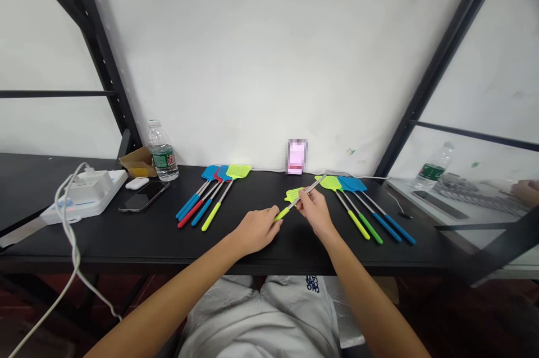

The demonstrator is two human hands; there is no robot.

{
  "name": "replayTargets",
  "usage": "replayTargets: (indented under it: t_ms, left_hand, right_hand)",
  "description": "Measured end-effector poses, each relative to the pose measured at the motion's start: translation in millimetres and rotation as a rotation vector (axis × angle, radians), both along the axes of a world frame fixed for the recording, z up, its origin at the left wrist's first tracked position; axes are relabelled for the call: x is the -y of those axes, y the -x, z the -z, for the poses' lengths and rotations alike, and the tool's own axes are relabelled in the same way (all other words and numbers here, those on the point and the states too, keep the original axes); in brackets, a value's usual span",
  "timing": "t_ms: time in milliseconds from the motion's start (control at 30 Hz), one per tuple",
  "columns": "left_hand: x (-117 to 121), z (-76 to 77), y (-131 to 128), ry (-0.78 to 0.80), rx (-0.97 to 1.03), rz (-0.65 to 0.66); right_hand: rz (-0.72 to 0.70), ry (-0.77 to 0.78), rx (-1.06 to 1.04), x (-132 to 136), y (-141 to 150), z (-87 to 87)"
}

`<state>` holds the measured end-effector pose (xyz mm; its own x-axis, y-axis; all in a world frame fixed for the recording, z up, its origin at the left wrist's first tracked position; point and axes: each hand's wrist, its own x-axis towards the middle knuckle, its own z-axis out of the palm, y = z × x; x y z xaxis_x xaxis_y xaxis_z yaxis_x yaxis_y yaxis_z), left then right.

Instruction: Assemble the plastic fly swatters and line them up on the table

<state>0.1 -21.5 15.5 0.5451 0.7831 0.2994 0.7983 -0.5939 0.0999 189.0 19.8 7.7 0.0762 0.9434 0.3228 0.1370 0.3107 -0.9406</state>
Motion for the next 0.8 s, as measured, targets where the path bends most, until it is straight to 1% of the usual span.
replayTargets:
  t_ms: [133,233,400,533,600,667,733,800]
  left_hand:
    - [0,1.0,0,-0.018,0.037,0.024]
    - [0,0.8,0,-0.028,0.061,0.029]
    - [2,-0.7,-1,-0.022,0.088,0.008]
    - [1,-0.1,-1,-0.036,0.052,-0.025]
    - [1,0.3,-2,-0.049,0.039,-0.075]
    - [0,0.3,-2,-0.055,0.046,-0.141]
    - [-1,0.1,-2,-0.054,0.057,-0.198]
    - [-2,0.2,-1,-0.05,0.056,-0.232]
  right_hand:
    - [-0.164,0.038,-0.031,7,7,-4.8]
    - [-0.266,0.062,-0.017,11,9,-7.0]
    - [-0.355,0.075,0.055,12,8,-6.4]
    - [-0.381,0.105,0.124,11,7,-4.9]
    - [-0.347,0.155,0.168,8,4,-3.7]
    - [-0.233,0.161,0.242,4,-1,-2.4]
    - [-0.035,0.106,0.396,1,-7,-0.8]
    - [0.173,0.072,0.615,-1,-13,1.0]
